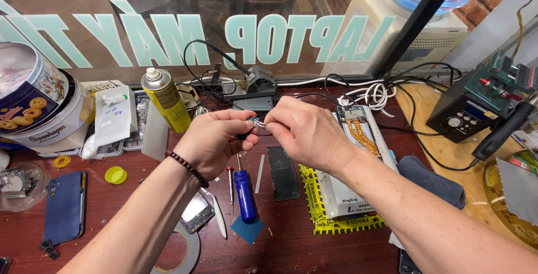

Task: The person uses a small metal tool to scrape and clean a small blue circuit board, then places it on the table. They pick up a disassembled smartphone, lift the battery, and use a white plastic spudger to pry and separate the battery from the phone chassis.

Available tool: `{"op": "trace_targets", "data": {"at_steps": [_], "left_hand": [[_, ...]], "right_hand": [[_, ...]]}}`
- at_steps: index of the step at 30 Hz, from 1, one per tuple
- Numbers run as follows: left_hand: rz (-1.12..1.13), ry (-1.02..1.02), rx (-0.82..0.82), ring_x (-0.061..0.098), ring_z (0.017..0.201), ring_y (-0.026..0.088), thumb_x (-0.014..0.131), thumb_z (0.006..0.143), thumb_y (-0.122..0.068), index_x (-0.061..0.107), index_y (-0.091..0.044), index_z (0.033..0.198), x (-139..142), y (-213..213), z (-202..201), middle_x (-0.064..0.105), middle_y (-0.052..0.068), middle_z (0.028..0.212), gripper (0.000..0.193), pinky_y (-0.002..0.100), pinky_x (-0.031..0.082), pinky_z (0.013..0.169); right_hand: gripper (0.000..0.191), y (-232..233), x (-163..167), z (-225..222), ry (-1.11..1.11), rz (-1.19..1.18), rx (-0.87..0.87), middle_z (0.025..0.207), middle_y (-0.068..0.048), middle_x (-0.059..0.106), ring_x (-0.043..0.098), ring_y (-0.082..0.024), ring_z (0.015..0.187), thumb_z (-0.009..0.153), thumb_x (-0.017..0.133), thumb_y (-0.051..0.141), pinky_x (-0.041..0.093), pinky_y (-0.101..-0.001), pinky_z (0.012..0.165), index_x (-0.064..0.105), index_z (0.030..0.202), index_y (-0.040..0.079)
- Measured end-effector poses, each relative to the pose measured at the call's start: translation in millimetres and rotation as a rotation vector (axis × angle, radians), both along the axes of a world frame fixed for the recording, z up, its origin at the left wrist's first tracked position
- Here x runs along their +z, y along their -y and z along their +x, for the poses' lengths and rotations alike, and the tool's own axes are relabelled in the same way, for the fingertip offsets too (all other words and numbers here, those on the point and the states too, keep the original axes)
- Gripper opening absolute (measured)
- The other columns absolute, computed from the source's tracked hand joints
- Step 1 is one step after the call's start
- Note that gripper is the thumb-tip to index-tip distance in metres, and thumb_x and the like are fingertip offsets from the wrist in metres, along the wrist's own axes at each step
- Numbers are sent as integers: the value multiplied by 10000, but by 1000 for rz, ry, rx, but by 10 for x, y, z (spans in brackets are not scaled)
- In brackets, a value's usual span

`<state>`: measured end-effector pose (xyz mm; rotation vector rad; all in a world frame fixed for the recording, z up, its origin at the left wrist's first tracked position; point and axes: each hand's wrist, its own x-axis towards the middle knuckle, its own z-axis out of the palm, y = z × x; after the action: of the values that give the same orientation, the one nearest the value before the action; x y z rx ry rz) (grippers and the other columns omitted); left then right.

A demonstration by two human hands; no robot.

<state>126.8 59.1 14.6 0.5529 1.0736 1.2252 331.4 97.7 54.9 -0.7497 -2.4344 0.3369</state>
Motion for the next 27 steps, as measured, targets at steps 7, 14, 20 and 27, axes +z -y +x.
{"op": "trace_targets", "data": {"at_steps": [7, 14, 20, 27], "left_hand": [[-7, -28, 69, 690, 659, 192, 630, 890, 70, 674, 64, 1089, -55, -20, 61, 710, 142, 865, 203, 265, 577, 555], [-9, -19, 58, 690, 656, 182, 627, 891, 63, 675, 62, 1095, -80, -11, 30, 706, 132, 863, 210, 263, 585, 560], [-11, -37, 91, 690, 660, 187, 638, 885, 65, 672, 59, 1098, -63, -15, 43, 713, 132, 873, 216, 269, 585, 564], [-10, -39, 107, 687, 651, 191, 639, 884, 69, 672, 56, 1105, -23, -3, 30, 706, 138, 864, 224, 277, 590, 563]], "right_hand": [[83, 19, -70, 3, -42, -24, 56, 907, -104, 663, 700, -319, 815, 936, 649, 136, 552, -420, 694, 706, 950, 77], [86, -39, -122, -19, -50, -5, 61, 892, -100, 674, 699, -319, 809, 917, 662, 133, 550, -412, 697, 721, 933, 74], [81, -18, -110, -24, -96, -16, 98, 901, -106, 663, 695, -317, 823, 926, 651, 122, 552, -407, 713, 702, 949, 64], [84, -33, -105, -24, -71, -18, 44, 877, -98, 667, 694, -316, 796, 918, 660, 132, 543, -413, 695, 717, 934, 73]]}}
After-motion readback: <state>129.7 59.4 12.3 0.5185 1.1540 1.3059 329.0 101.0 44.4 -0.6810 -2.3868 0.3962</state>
